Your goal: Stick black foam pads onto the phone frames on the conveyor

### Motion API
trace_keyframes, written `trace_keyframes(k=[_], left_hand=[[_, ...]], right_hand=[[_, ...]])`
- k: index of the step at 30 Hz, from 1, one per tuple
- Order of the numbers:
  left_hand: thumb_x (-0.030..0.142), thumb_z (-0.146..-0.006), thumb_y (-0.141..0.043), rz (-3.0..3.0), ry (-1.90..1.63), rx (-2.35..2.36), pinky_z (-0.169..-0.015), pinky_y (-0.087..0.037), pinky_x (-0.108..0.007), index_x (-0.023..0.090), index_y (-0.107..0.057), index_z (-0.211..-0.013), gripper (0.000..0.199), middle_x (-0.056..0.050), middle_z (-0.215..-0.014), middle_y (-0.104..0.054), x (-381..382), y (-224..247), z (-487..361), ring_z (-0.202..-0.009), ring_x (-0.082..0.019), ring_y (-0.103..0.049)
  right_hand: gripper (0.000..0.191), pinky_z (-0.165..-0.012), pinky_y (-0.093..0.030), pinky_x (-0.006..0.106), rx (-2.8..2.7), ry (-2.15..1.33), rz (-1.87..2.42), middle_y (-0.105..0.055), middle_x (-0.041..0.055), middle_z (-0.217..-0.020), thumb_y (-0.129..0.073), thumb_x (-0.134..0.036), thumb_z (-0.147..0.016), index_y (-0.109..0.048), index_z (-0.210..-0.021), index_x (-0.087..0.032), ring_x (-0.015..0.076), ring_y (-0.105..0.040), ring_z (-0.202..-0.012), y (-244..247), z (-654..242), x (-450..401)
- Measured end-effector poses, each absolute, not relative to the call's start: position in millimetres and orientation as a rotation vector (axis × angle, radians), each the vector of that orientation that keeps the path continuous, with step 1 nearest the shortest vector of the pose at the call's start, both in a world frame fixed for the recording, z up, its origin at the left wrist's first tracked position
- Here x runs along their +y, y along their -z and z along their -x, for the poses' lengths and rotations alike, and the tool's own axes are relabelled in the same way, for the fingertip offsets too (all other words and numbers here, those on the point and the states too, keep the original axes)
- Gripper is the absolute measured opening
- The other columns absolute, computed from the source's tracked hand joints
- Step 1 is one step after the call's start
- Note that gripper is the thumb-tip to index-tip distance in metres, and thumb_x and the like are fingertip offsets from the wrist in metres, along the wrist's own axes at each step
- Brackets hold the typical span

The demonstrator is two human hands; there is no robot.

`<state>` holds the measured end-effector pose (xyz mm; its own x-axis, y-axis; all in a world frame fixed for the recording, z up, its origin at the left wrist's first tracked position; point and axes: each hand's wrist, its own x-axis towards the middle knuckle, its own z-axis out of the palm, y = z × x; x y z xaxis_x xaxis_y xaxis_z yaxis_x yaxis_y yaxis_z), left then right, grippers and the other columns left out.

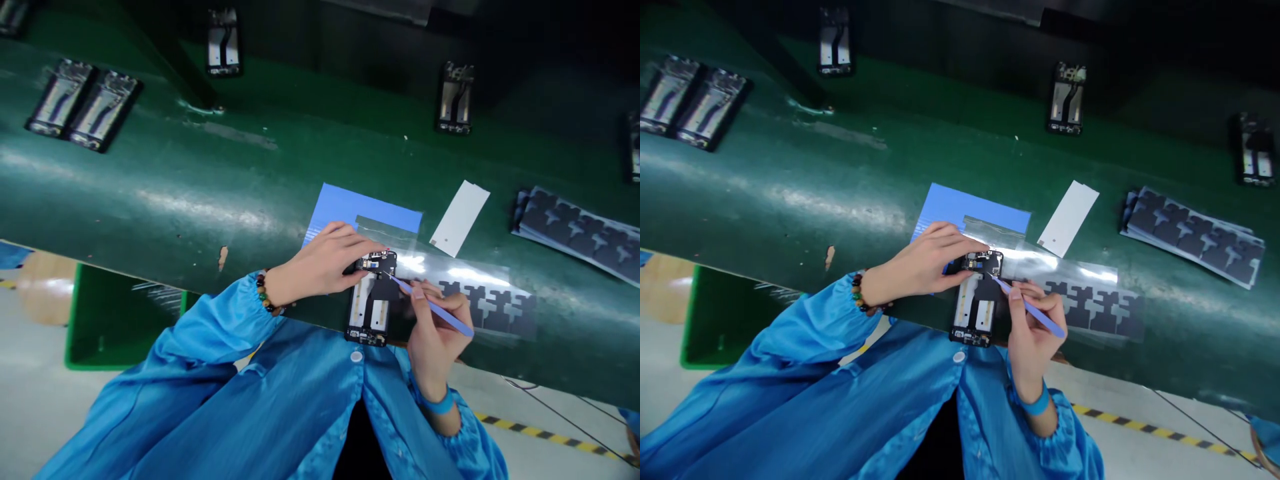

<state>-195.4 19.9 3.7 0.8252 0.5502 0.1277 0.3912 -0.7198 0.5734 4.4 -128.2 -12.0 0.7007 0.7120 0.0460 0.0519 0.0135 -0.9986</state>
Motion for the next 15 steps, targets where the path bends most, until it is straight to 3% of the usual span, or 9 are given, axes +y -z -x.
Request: trace_keyframes(k=[15], left_hand=[[0.033,-0.111,-0.068,-2.508,-0.445,0.686,-0.112,-0.046,-0.044,0.024,-0.065,-0.154,0.044,-0.005,-0.140,-0.078,16,1,195,-0.120,-0.027,-0.066]], right_hand=[[0.035,-0.121,-0.059,0.056,-0.665,-0.506,1.518,-0.074,-0.0023,-0.083,-0.088,-0.026,-0.093,-0.056,-0.081,-0.025,0.0207,-0.082,-0.096,18,11,-130]])
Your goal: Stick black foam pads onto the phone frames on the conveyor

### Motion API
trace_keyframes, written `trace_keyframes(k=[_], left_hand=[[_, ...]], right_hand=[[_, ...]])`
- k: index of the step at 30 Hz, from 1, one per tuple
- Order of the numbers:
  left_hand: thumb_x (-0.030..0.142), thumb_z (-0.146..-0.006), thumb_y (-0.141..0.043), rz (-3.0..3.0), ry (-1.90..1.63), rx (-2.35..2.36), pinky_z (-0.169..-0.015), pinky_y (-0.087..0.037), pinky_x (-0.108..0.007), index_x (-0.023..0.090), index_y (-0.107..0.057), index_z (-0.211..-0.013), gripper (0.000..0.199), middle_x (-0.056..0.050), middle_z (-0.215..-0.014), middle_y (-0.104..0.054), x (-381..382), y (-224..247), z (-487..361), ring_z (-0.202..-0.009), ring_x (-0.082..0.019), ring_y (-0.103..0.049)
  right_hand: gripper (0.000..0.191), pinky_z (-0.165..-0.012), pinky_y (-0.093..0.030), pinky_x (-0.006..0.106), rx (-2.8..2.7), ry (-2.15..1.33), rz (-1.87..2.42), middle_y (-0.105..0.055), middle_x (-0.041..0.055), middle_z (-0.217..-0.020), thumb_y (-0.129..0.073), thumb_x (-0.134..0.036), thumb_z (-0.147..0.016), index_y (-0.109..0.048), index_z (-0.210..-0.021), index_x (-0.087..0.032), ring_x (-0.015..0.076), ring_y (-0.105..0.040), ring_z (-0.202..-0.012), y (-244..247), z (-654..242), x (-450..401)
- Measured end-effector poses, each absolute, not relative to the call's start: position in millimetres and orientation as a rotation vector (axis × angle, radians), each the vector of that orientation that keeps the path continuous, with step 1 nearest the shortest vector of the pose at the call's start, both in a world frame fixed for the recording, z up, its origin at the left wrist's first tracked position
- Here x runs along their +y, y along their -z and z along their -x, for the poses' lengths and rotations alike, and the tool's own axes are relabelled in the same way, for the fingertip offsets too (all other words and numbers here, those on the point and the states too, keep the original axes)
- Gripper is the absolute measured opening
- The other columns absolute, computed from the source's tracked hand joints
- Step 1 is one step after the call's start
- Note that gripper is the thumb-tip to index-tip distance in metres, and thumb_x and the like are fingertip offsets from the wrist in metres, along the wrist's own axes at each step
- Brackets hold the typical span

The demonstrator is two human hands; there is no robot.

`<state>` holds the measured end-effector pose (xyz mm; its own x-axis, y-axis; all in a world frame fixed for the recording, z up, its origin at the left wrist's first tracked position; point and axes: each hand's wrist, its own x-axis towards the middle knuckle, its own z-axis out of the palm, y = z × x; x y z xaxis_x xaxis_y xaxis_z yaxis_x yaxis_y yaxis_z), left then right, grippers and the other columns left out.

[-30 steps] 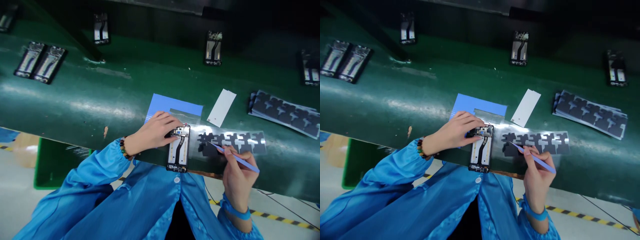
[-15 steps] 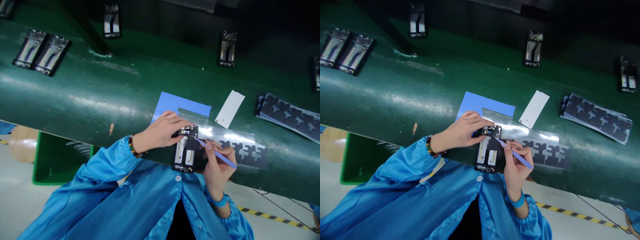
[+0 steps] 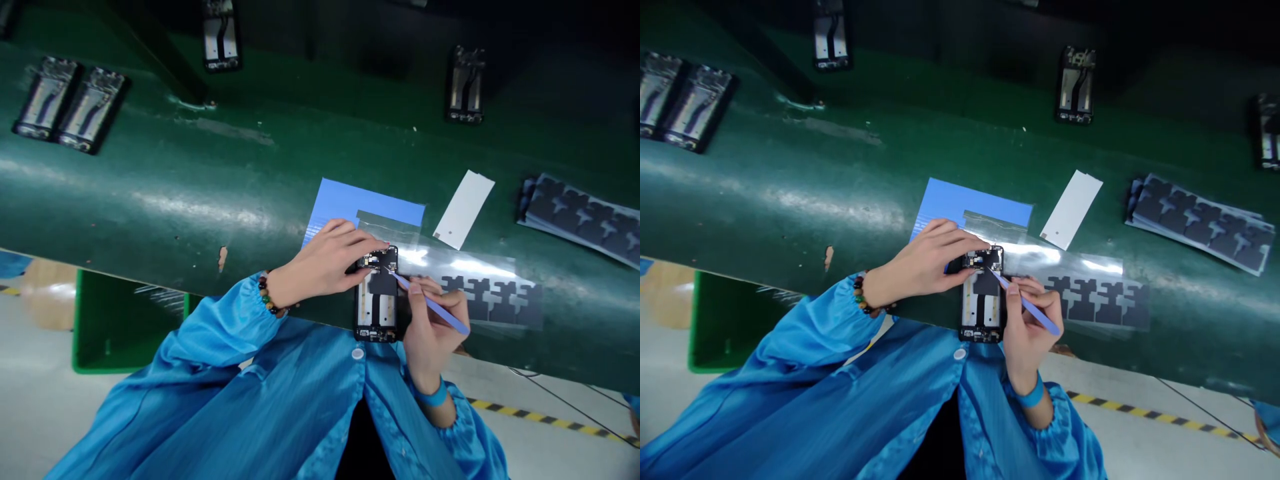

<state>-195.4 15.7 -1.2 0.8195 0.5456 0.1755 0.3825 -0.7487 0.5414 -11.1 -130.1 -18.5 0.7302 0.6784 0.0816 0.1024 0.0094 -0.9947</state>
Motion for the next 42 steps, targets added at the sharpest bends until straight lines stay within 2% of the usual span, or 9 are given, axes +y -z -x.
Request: trace_keyframes(k=[10,16,25,28,30,31,35,40,42], left_hand=[[0.032,-0.110,-0.067,-2.492,-0.424,0.695,-0.116,-0.046,-0.046,0.027,-0.066,-0.152,0.042,-0.005,-0.143,-0.077,15,4,196,-0.123,-0.026,-0.067],[0.032,-0.111,-0.065,-2.561,-0.423,0.675,-0.115,-0.048,-0.047,0.029,-0.077,-0.136,0.028,-0.004,-0.142,-0.076,13,4,196,-0.121,-0.026,-0.065],[0.025,-0.113,-0.061,-2.785,-0.307,0.624,-0.113,-0.053,-0.050,0.034,-0.070,-0.154,0.043,-0.011,-0.151,-0.067,10,-3,195,-0.127,-0.030,-0.064],[0.043,-0.111,-0.068,-2.815,-0.304,0.451,-0.130,-0.046,-0.056,0.029,-0.068,-0.155,0.047,-0.012,-0.166,-0.062,-11,-3,200,-0.142,-0.032,-0.063],[0.064,-0.105,-0.074,-2.809,-0.269,0.285,-0.134,-0.045,-0.055,0.025,-0.066,-0.158,0.067,-0.012,-0.171,-0.059,-35,0,204,-0.151,-0.032,-0.061],[0.065,-0.102,-0.077,-2.821,-0.282,0.243,-0.133,-0.048,-0.051,0.025,-0.067,-0.157,0.068,-0.011,-0.170,-0.061,-47,1,206,-0.151,-0.031,-0.062],[0.026,-0.110,-0.072,-2.890,-0.639,0.201,-0.119,-0.056,-0.032,0.028,-0.083,-0.130,0.024,0.000,-0.143,-0.081,-71,-10,217,-0.130,-0.017,-0.073],[0.018,-0.110,-0.066,-2.906,-0.856,0.287,-0.084,-0.057,-0.033,0.036,-0.078,-0.142,0.039,0.002,-0.104,-0.082,10,-51,212,-0.089,-0.015,-0.069],[0.017,-0.111,-0.057,-2.852,-0.745,0.562,-0.090,-0.057,-0.038,0.045,-0.075,-0.146,0.048,-0.001,-0.111,-0.078,72,-54,194,-0.101,-0.019,-0.071]], right_hand=[[0.033,-0.121,-0.060,0.056,-0.649,-0.507,1.559,-0.071,-0.0023,-0.084,-0.089,-0.029,-0.093,-0.059,-0.079,-0.024,0.0204,-0.081,-0.099,18,10,-131],[0.035,-0.117,-0.062,0.054,-0.664,-0.499,1.589,-0.070,-0.0025,-0.084,-0.089,-0.031,-0.093,-0.057,-0.080,-0.024,0.0215,-0.082,-0.099,17,13,-131],[0.036,-0.118,-0.061,0.063,-0.661,-0.279,1.507,-0.074,-0.0023,-0.084,-0.093,-0.032,-0.089,-0.058,-0.087,-0.025,0.0241,-0.083,-0.097,9,-29,-123],[0.039,-0.109,-0.067,0.058,-0.641,-0.325,1.564,-0.079,0.0020,-0.091,-0.096,-0.037,-0.086,-0.060,-0.088,-0.023,0.0247,-0.083,-0.095,15,-59,-117],[0.040,-0.106,-0.069,0.055,-0.610,-0.315,1.571,-0.080,0.0029,-0.091,-0.097,-0.038,-0.085,-0.061,-0.087,-0.022,0.0240,-0.083,-0.093,21,-71,-115],[0.040,-0.106,-0.069,0.055,-0.601,-0.300,1.564,-0.080,0.0029,-0.091,-0.097,-0.039,-0.085,-0.061,-0.087,-0.022,0.0236,-0.083,-0.092,23,-74,-114],[0.041,-0.105,-0.070,0.054,-0.580,-0.241,1.535,-0.080,0.0026,-0.092,-0.097,-0.042,-0.085,-0.061,-0.088,-0.023,0.0237,-0.083,-0.094,28,-75,-111],[0.042,-0.103,-0.069,0.052,-0.535,-0.236,1.507,-0.080,0.0012,-0.090,-0.095,-0.044,-0.085,-0.059,-0.087,-0.024,0.0220,-0.082,-0.092,28,-73,-110],[0.040,-0.104,-0.068,0.050,-0.535,-0.248,1.488,-0.080,0.0013,-0.091,-0.095,-0.042,-0.086,-0.060,-0.087,-0.023,0.0212,-0.082,-0.094,28,-73,-110]])
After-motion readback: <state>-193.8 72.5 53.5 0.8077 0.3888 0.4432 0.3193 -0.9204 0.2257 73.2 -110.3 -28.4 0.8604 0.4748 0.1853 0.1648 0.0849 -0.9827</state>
